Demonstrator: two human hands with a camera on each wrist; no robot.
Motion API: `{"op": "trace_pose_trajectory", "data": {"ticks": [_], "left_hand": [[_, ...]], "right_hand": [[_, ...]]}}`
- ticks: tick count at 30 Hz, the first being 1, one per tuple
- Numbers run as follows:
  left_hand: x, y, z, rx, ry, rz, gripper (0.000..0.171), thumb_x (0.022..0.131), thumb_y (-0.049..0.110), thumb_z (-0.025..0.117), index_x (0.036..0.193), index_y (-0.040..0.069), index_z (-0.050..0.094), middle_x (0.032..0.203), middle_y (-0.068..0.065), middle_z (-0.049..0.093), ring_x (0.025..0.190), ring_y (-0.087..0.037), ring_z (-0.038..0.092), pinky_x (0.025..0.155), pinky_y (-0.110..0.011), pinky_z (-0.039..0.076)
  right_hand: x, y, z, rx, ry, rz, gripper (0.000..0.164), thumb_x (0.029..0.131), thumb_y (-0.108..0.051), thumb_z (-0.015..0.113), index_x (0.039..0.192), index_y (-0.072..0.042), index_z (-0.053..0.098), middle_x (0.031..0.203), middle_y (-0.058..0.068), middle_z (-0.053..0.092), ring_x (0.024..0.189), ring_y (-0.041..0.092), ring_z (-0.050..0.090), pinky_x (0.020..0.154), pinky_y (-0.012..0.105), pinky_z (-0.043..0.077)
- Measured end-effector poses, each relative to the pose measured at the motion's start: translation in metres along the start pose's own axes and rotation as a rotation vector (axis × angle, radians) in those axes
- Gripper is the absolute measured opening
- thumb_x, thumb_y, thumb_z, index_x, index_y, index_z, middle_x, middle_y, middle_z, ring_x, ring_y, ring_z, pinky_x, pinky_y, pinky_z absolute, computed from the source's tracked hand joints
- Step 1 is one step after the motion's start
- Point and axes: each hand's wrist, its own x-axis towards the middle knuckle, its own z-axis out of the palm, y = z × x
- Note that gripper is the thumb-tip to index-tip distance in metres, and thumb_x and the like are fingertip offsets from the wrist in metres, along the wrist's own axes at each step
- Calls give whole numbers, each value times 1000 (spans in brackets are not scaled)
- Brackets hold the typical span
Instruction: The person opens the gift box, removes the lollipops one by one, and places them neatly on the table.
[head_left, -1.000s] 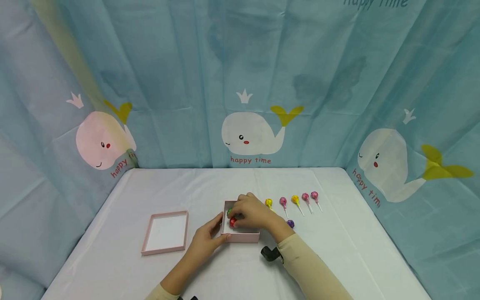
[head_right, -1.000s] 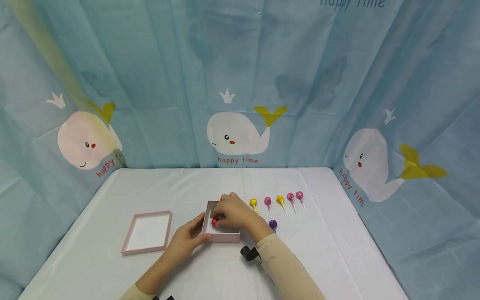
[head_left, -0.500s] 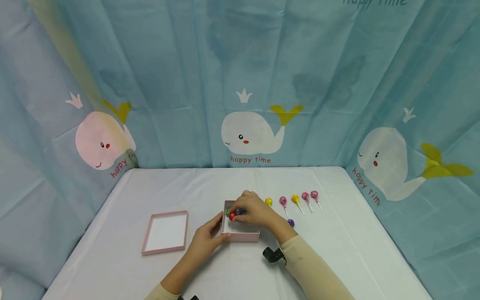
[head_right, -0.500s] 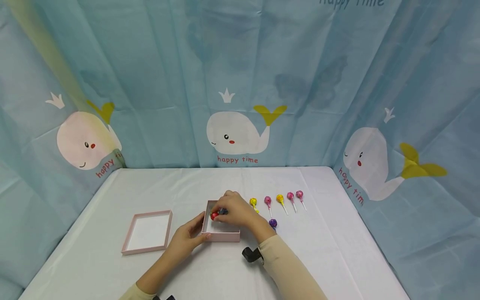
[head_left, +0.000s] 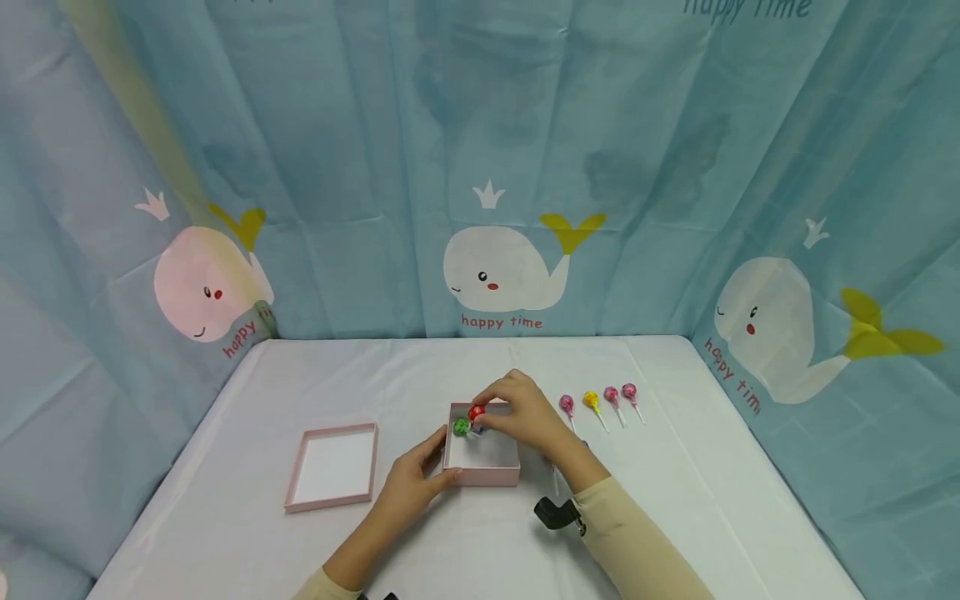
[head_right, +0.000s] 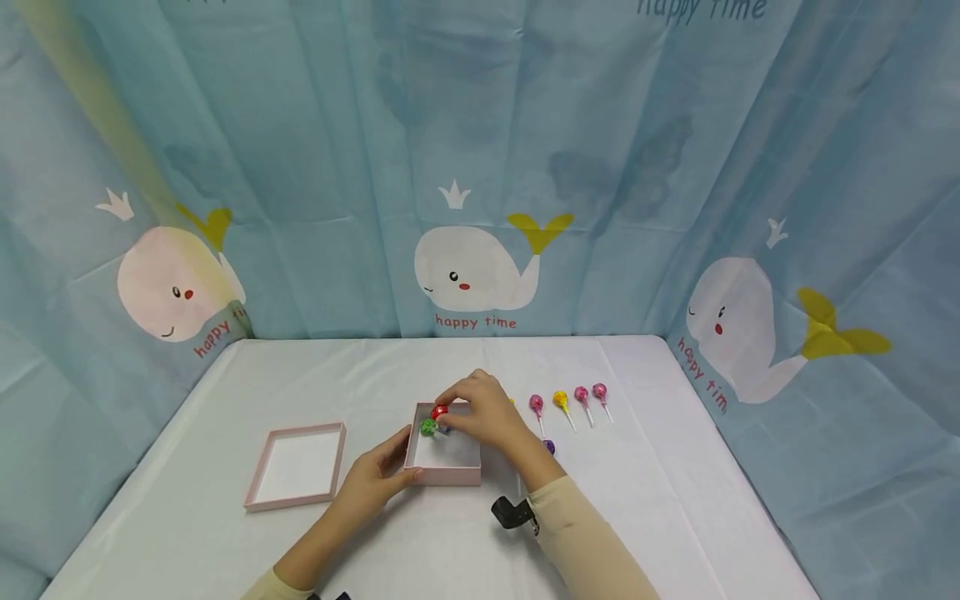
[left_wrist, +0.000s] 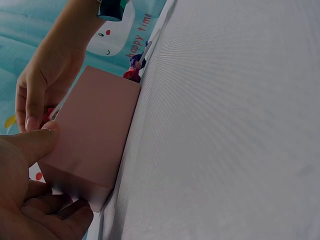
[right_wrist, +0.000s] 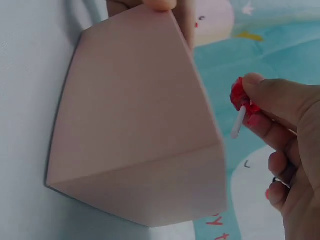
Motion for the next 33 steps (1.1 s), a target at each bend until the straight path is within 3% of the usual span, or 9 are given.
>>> {"op": "trace_pose_trajectory", "data": {"ticks": [5,16,22,27,33], "left_hand": [[0,0,1,13,4,-4,83,87,31,83,156,8,43,159,-10,44,145,-31,44,114,-36,44],[1,-1,2,14,5,-6,84,87,32,83,156,9,43,160,-11,42,146,-32,43,114,-37,43],[1,-1,1,12,10,0,84,86,31,83,156,8,43,160,-12,43,146,-33,43,114,-37,43],[2,-3,2,12,13,-4,83,86,28,84,156,8,43,159,-11,43,146,-31,43,114,-35,44],[2,-4,2,0,13,-10,82,86,26,84,156,9,43,160,-10,43,146,-31,43,115,-35,43]], "right_hand": [[-8,-3,-12,20,51,40,23,86,-31,85,106,-22,80,101,-18,73,99,11,57,84,32,53],[-33,2,-51,61,219,198,21,84,-30,88,103,-28,79,100,-17,72,99,10,54,84,35,52],[-49,8,-67,85,266,252,23,82,-31,89,102,-29,79,105,-14,72,103,10,54,86,39,54],[-65,14,-76,58,301,284,21,84,-32,87,102,-27,79,104,-12,71,103,11,54,89,44,55],[-87,19,-86,14,369,299,23,83,-30,88,104,-25,79,102,-9,70,99,11,52,81,38,51]]}}
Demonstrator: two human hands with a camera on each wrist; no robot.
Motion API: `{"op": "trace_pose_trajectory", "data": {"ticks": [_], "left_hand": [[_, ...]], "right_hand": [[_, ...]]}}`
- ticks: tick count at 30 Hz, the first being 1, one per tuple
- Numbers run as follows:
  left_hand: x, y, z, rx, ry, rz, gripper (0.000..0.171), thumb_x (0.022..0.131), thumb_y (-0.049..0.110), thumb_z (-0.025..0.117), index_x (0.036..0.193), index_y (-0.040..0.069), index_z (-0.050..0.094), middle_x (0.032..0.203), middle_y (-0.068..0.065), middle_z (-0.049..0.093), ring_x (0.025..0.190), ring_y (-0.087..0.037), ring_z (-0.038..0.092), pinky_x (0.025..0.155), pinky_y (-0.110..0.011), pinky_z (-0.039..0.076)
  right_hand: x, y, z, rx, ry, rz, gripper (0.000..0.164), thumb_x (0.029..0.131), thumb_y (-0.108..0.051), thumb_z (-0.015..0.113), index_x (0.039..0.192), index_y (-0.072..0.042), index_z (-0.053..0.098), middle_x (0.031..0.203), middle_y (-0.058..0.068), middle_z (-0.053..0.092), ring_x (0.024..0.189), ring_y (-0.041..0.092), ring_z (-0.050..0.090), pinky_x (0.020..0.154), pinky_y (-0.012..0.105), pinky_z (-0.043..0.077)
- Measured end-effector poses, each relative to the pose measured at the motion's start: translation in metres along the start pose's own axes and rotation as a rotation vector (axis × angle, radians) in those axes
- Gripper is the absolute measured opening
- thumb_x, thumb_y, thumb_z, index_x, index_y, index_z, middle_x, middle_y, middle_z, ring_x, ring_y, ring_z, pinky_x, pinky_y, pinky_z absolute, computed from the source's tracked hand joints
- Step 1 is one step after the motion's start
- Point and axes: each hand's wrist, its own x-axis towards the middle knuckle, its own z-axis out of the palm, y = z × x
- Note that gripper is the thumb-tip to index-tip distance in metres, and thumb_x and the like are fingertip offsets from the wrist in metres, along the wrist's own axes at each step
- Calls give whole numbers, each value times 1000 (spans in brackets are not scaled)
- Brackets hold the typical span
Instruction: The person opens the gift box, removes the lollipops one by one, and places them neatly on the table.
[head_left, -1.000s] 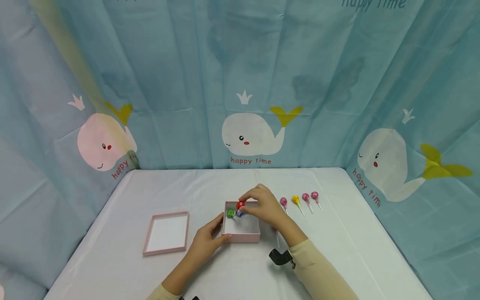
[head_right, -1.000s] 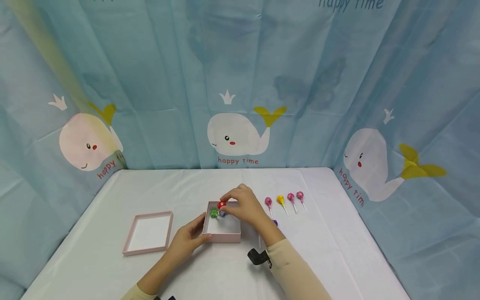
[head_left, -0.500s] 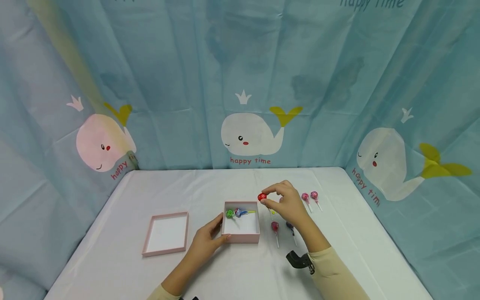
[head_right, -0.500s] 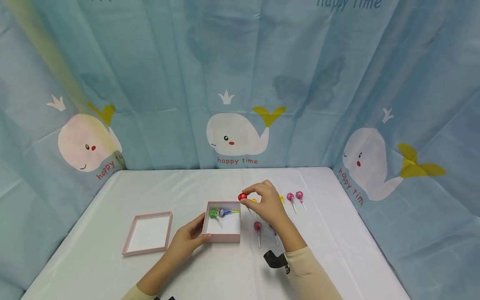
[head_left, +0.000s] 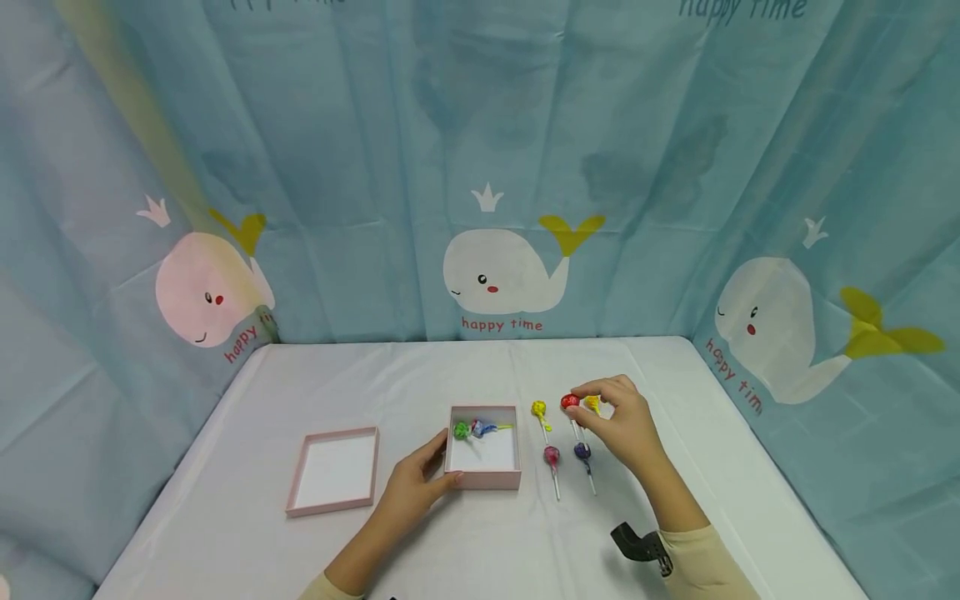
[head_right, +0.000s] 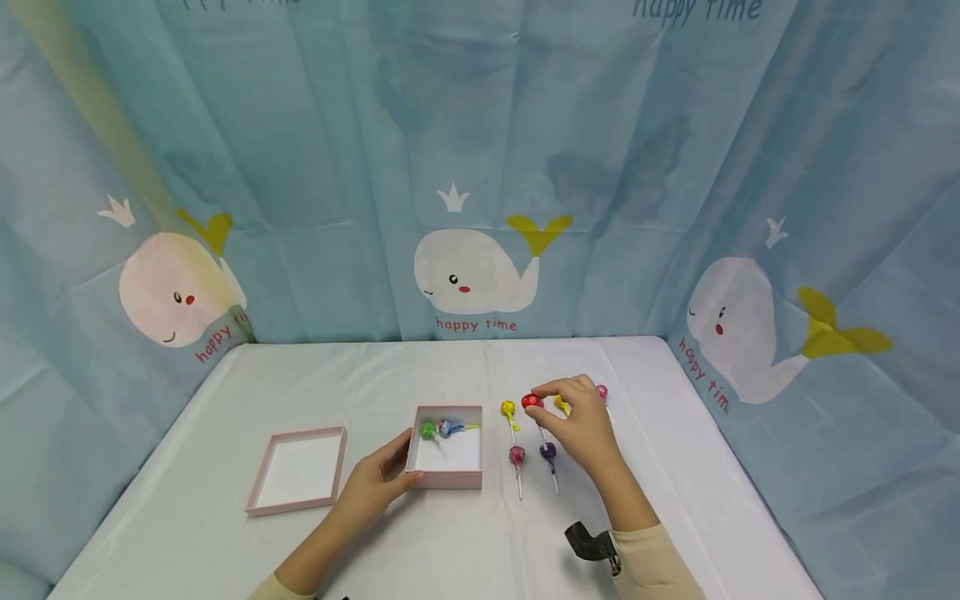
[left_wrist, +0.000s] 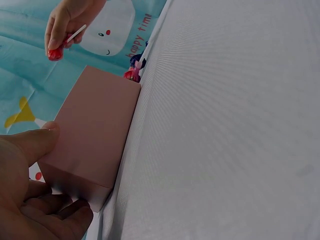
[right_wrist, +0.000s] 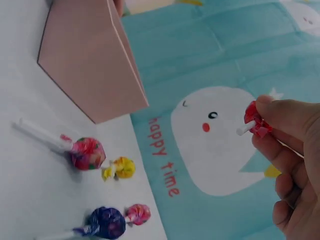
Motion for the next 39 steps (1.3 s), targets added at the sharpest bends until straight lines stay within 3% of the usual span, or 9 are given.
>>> {"op": "trace_pose_trajectory", "data": {"ticks": [7,14,20,22,27,39], "left_hand": [[1,1,-1,13,0,29,84,86,30,83,156,8,43,159,-11,43,145,-33,44,114,-36,43],[0,1,0,7,2,23,82,87,28,83,156,8,43,159,-11,44,146,-32,43,115,-36,43],[-1,3,1,24,5,-1,82,87,26,83,156,9,43,159,-11,44,146,-32,43,115,-36,42],[-1,3,1,26,5,-1,82,86,26,84,156,9,43,159,-11,44,146,-33,43,115,-36,42],[-2,4,1,26,-2,-1,83,86,27,84,156,9,43,159,-11,44,146,-32,43,115,-36,42],[-1,2,0,14,-3,0,83,86,28,84,156,10,43,159,-11,43,146,-32,42,114,-36,43]], "right_hand": [[-10,19,-12,-44,58,5,25,82,-26,89,105,-24,79,102,-9,71,98,11,53,79,26,49],[-19,42,-13,-63,67,88,24,83,-27,88,105,-20,80,103,-3,70,93,9,48,75,30,47],[-27,62,-11,-65,40,145,22,85,-29,86,103,-19,79,102,0,69,98,24,53,78,42,50],[-30,68,-11,-80,31,164,23,85,-30,86,103,-18,79,102,2,68,98,27,54,77,40,50],[-34,79,-14,-115,21,193,25,85,-31,86,105,-17,79,102,4,68,97,25,54,74,32,46],[-37,103,-9,-156,-93,304,23,88,-33,84,105,-18,79,104,8,65,99,26,54,81,36,47]]}}
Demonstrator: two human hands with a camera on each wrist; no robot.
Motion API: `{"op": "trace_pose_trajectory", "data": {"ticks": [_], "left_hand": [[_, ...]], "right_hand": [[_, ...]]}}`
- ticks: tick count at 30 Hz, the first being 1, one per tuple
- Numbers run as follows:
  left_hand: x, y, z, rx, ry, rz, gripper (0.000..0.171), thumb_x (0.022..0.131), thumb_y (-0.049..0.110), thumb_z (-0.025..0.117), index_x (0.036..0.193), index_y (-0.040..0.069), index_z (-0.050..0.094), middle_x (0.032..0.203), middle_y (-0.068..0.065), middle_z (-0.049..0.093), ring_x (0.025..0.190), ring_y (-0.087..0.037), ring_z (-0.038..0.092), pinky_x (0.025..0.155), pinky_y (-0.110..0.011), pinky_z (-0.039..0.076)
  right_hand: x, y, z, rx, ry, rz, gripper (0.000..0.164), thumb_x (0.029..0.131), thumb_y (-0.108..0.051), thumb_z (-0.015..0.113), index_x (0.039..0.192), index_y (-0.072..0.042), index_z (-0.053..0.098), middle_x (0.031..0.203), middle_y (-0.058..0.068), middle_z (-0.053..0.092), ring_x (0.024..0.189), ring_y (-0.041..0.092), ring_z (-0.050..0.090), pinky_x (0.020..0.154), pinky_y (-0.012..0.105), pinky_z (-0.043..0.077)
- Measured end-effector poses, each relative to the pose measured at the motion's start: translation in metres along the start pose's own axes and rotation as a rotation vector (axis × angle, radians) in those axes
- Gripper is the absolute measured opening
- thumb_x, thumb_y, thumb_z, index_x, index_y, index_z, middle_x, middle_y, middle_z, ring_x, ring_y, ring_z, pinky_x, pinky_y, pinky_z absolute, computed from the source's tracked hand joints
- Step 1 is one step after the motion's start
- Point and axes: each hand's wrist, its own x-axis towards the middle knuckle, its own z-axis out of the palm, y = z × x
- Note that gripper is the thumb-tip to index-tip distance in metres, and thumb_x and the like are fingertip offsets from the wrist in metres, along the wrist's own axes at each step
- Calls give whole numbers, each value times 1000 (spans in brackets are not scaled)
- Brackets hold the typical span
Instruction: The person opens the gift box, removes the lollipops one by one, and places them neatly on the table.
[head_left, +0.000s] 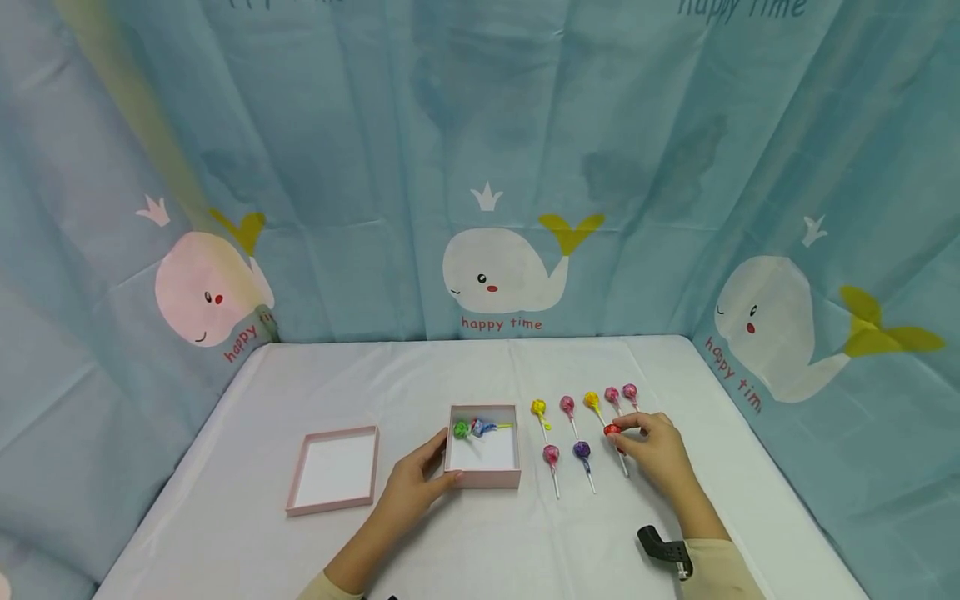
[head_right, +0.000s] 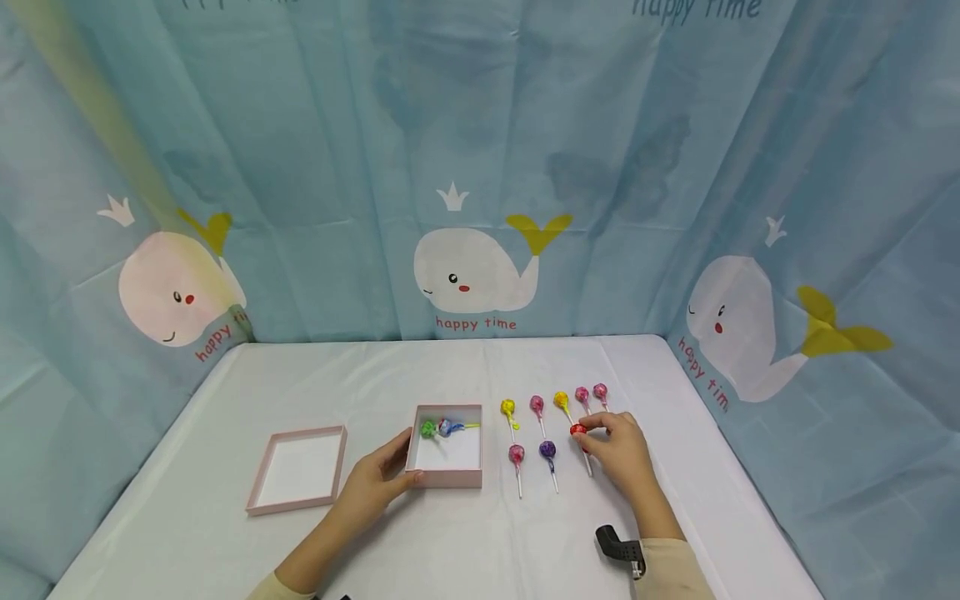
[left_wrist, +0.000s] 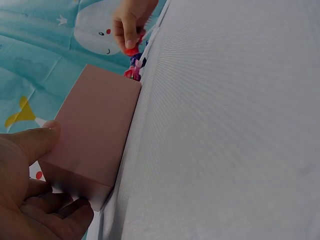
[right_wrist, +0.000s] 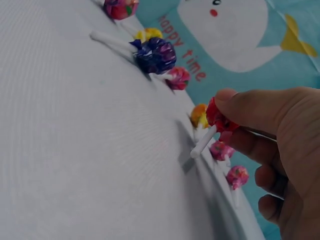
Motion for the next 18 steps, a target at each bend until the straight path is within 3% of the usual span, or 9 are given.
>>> {"op": "trace_pose_trajectory", "data": {"ticks": [18], "left_hand": [[-2,1,-1,6,-11,19,85,86,30,83,157,8,41,160,-11,42,146,-31,42,115,-36,42]], "right_hand": [[0,8,6,-71,-44,33,26,85,-38,85,100,-18,78,101,6,67,95,23,57,80,38,49]]}}
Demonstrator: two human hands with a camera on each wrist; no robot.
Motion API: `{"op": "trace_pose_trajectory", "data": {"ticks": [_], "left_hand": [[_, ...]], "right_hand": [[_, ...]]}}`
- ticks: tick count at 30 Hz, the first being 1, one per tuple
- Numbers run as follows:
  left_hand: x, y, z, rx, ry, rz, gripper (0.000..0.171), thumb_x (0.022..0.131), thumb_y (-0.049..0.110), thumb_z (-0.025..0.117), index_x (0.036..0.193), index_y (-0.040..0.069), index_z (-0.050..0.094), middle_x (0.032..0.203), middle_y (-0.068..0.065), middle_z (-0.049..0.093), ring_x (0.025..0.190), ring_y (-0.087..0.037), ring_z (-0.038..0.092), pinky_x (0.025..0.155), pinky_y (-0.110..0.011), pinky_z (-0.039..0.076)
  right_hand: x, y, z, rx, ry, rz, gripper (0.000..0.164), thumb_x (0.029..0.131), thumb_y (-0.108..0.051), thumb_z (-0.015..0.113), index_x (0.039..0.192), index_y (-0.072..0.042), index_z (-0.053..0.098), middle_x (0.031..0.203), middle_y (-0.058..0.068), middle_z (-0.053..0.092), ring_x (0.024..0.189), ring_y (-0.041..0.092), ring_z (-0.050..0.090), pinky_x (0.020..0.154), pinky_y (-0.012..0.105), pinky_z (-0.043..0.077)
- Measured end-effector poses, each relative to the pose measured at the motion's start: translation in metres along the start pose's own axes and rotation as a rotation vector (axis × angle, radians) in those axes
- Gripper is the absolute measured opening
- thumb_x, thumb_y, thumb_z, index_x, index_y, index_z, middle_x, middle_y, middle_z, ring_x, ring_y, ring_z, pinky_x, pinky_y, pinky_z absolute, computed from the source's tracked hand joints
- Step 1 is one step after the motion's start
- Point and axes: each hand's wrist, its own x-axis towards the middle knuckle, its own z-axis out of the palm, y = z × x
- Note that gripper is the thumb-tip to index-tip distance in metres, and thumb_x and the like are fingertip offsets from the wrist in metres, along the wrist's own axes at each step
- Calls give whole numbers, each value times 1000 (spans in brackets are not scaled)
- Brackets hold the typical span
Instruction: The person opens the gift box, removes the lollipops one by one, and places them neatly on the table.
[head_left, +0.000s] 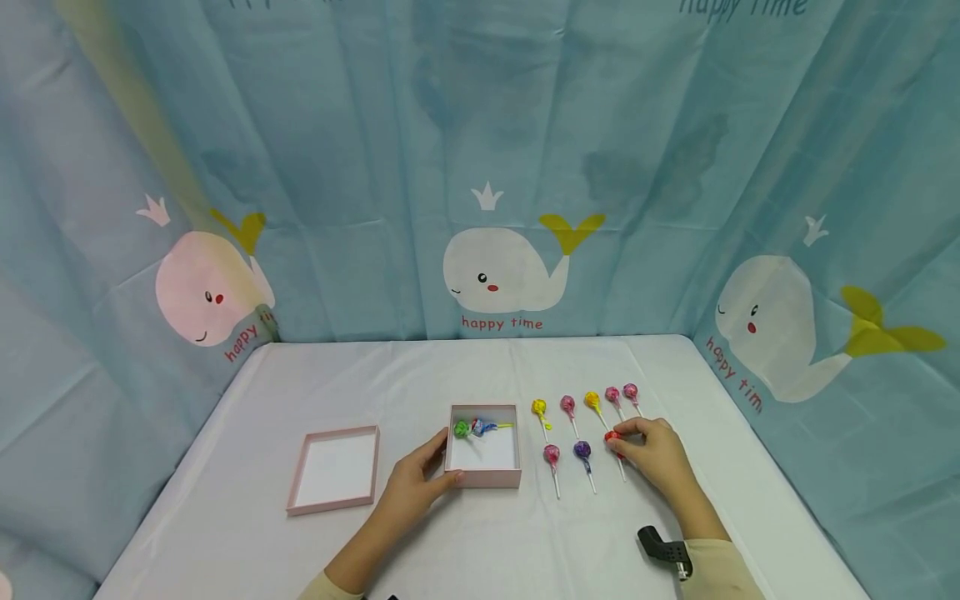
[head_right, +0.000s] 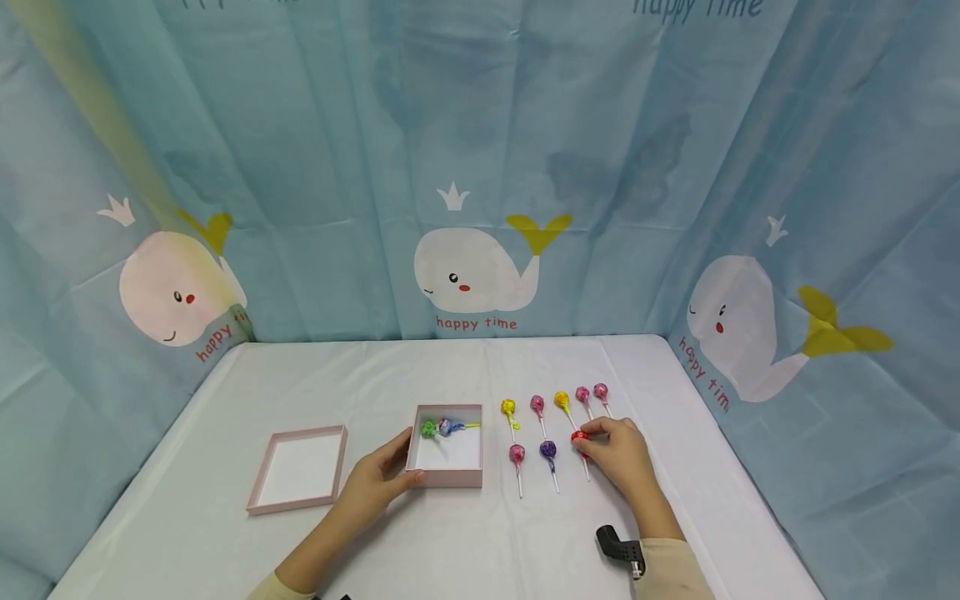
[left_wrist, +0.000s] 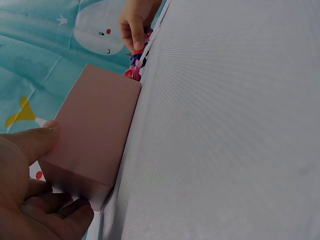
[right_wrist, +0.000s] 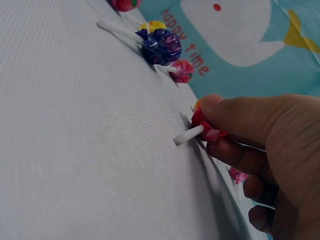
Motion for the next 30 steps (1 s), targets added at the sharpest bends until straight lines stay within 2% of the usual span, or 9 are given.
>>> {"op": "trace_pose_trajectory", "data": {"ticks": [16,22,30], "left_hand": [[0,0,0,-26,2,-4,83,87,26,83,156,7,41,160,-12,42,148,-33,40,116,-38,41],[0,2,0,-7,-1,-7,84,87,28,83,157,9,41,160,-9,42,147,-30,41,115,-36,42],[0,2,0,5,8,11,83,87,29,83,157,8,41,159,-11,43,146,-32,42,114,-38,43]], "right_hand": [[0,2,-1,-10,-16,-17,30,86,-39,84,105,-16,77,100,1,70,94,21,54,80,36,47],[0,-1,-3,0,6,-50,28,90,-38,81,106,-14,77,98,1,69,91,20,53,79,37,48],[1,-12,-13,-5,48,-88,30,93,-36,77,112,-12,76,104,4,70,99,25,56,80,37,48]]}}
